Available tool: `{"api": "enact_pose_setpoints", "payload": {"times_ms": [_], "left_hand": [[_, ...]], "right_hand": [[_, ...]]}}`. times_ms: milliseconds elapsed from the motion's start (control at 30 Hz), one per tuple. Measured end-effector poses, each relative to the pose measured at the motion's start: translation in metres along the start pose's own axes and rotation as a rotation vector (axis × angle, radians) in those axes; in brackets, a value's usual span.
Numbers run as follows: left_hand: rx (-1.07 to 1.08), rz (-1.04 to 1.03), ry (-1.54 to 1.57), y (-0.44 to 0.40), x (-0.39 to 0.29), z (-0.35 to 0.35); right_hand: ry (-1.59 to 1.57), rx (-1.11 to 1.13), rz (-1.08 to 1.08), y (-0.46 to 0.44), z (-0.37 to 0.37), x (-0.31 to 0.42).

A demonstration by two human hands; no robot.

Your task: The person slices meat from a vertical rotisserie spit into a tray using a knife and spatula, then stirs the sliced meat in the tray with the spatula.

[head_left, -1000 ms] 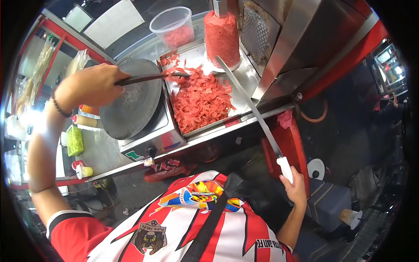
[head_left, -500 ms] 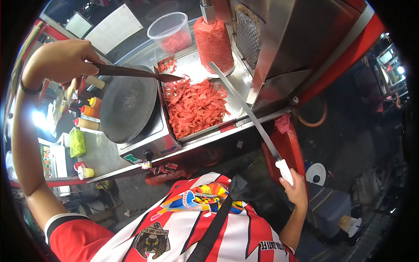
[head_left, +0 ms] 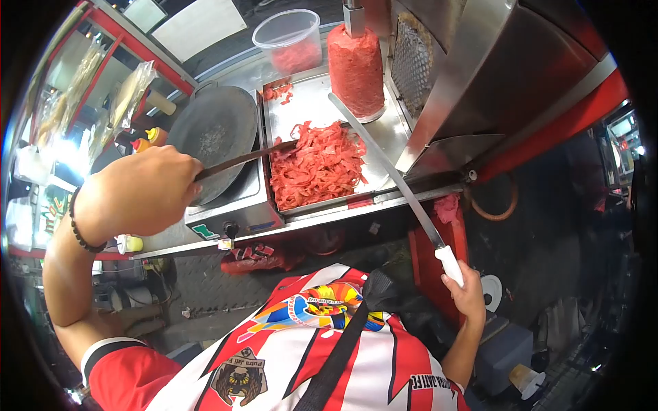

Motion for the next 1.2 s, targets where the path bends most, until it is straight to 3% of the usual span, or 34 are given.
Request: {"api": "enact_pose_setpoints", "payload": {"times_ms": [133, 200, 233, 333, 367, 467, 500, 600, 667, 800, 867, 1033, 1200], "left_hand": [[-0.392, -0.003, 0.015, 0.035, 0.036, 0.004], [-0.407, 0.138, 0.051, 0.049, 0.043, 0.015], [-0.292, 0.275, -0.013, 0.044, 0.031, 0.028], [-0.359, 0.121, 0.052, 0.005, 0.056, 0.003], [-0.545, 0.044, -0.032, -0.001, 0.045, -0.008], [-0.275, 0.013, -0.052, -0.041, 0.042, -0.040], [-0.282, -0.080, -0.009, -0.038, 0.045, -0.054], [-0.177, -0.058, 0.041, -0.003, 0.037, -0.050], [-0.194, -0.071, 0.114, 0.005, 0.049, -0.063], [-0.292, -0.146, 0.151, 0.010, 0.076, -0.088], [-0.228, -0.076, 0.221, 0.009, 0.086, -0.091], [-0.309, -0.084, 0.154, 0.019, 0.103, -0.099], [-0.336, 0.000, 0.198, 0.031, 0.127, -0.106]], "right_hand": [[0.007, -0.023, 0.098, -0.003, 0.003, 0.000], [-0.033, 0.030, 0.019, -0.002, 0.009, -0.011], [-0.049, 0.057, -0.023, -0.001, 0.010, -0.016], [-0.229, 0.073, -0.121, 0.003, 0.006, -0.017], [-0.225, 0.074, -0.117, 0.005, 0.002, -0.018], [-0.210, 0.009, -0.034, 0.013, -0.021, -0.017], [-0.226, -0.001, -0.033, 0.016, -0.031, -0.009], [-0.238, 0.011, -0.124, 0.022, -0.063, -0.005], [-0.071, -0.117, 0.027, 0.018, -0.090, -0.005], [-0.033, -0.373, 0.232, -0.006, -0.165, -0.004], [0.091, -0.429, 0.463, -0.030, -0.195, 0.021], [0.317, -0.439, 0.315, -0.092, -0.243, 0.036], [0.505, -0.482, 0.210, 0.015, -0.253, -0.058]]}}
Point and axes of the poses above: each hand's wrist, its own y-axis away from the middle knuckle, its own z-axis out of the back of the hand, x = y × z, the point moved 4 cm from there along -y, towards the middle knuckle, and after that the axes turned 2 degrees about -z, right-handed, at the moved point
